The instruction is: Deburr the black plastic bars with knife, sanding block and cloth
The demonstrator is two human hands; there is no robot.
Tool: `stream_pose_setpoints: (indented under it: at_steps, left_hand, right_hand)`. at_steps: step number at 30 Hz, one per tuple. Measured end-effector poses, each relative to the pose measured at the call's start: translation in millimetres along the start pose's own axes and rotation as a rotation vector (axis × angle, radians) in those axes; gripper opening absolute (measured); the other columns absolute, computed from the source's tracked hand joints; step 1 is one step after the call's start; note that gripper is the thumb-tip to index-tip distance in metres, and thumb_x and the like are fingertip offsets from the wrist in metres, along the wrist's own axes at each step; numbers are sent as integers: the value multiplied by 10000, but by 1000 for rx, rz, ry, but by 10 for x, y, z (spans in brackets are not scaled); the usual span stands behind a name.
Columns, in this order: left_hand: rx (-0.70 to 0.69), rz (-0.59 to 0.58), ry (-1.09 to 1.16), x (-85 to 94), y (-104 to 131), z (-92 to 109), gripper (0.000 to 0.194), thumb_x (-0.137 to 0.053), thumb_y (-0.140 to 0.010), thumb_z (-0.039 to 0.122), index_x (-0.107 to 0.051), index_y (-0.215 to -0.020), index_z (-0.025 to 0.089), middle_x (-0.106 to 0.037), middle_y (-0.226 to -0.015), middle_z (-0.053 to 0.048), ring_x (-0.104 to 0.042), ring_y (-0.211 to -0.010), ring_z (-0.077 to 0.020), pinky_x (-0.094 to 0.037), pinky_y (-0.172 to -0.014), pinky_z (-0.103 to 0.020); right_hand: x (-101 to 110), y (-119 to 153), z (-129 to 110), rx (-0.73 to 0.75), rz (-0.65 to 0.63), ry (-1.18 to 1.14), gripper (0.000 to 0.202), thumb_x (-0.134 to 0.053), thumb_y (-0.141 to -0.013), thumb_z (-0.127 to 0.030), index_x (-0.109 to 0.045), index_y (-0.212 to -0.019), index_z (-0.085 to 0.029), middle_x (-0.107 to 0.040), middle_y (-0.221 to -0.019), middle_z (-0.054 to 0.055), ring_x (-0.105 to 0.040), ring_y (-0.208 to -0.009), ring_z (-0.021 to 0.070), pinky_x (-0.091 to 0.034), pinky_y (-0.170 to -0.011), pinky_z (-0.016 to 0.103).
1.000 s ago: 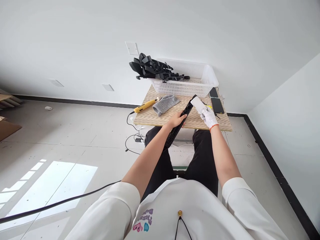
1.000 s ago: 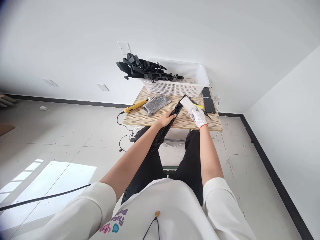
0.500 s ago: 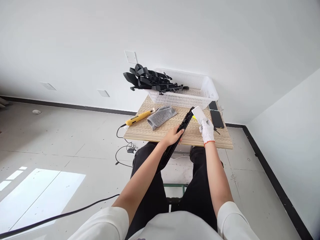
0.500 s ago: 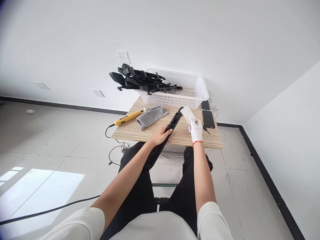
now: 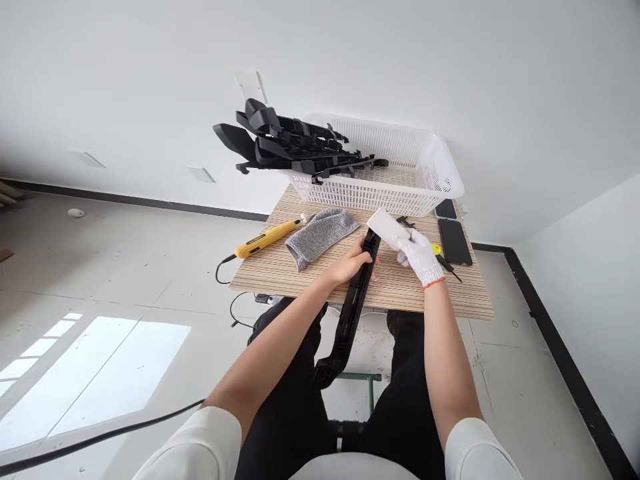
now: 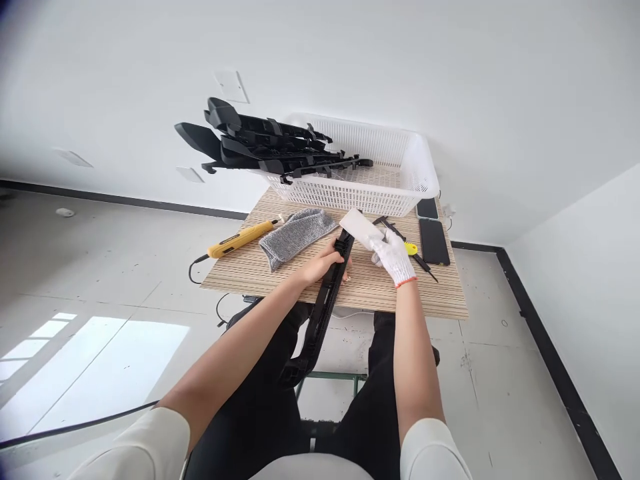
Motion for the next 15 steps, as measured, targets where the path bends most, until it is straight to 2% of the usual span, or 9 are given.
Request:
stream_pose_setpoints:
  at_steps: [3,4,7,8,11,12,15]
  left_hand:
    - [-26,48,-25,-4,-8,-35,396,-558,-887,483,-345,-1096,222,-594,-758,47,-603,-456,-134,-533,-463,-297]
    - [-31,52,-58,-11,1,-45,425,-541,-904,543,-354,-1109,220,-594,-730,49,-598,-438,-136,-519,-442,-284]
    - [-22,42,-158,-27,38,-75,496,-503,-920,621,-372,-1167,211,-620,-680,38,-622,-438,-160,-503,-425,-264]
    - [-17,49,-176,-22,49,-83,503,-497,-922,628,-373,-1174,212,-629,-677,35,-632,-446,-166,-506,-430,-263]
    - [-17,97,-207,8,67,-101,491,-481,-927,638,-381,-1151,212,-631,-670,39,-637,-450,-166,-505,-438,-259]
    - [-20,106,-209,14,68,-104,488,-477,-930,636,-383,-1151,212,-628,-665,41,-634,-448,-165,-500,-437,-256]
    - [-42,103,-207,14,59,-107,501,-474,-938,622,-380,-1207,209,-626,-661,40,-629,-446,-161,-485,-437,-249]
  right_hand:
    - [88,19,5,75,164,4,420,-697,-738,-479,-532,-1012,-206,-606,-631,-35,-532,-415,97,-376,-329,175]
    - [92,39,17,73,150,-19,423,-685,-748,-499,-529,-1009,-205,-611,-639,-33,-517,-405,86,-358,-325,167]
    - [8,111,47,17,-34,14,454,-733,-712,-492,-544,-1000,-196,-585,-593,-46,-472,-367,71,-317,-310,158]
    - [-1,131,45,10,-34,46,453,-743,-708,-470,-552,-1011,-193,-578,-581,-49,-476,-366,76,-323,-310,161]
    - [64,163,3,65,192,30,406,-692,-769,-460,-549,-1042,-195,-563,-556,-52,-505,-382,92,-358,-322,166]
    - [57,162,12,58,216,-9,392,-678,-784,-475,-541,-1028,-200,-545,-538,-58,-496,-375,91,-344,-316,162]
    - [-121,127,100,-46,-1,-41,403,-740,-745,-486,-526,-929,-199,-529,-534,-56,-471,-352,79,-307,-293,155]
Point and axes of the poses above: each hand's wrist, its own y-axis away from the middle knuckle, its own x-axis out of the back of the hand, z = x × y, the point moved 5 cm from there along -y, towards the middle knuckle
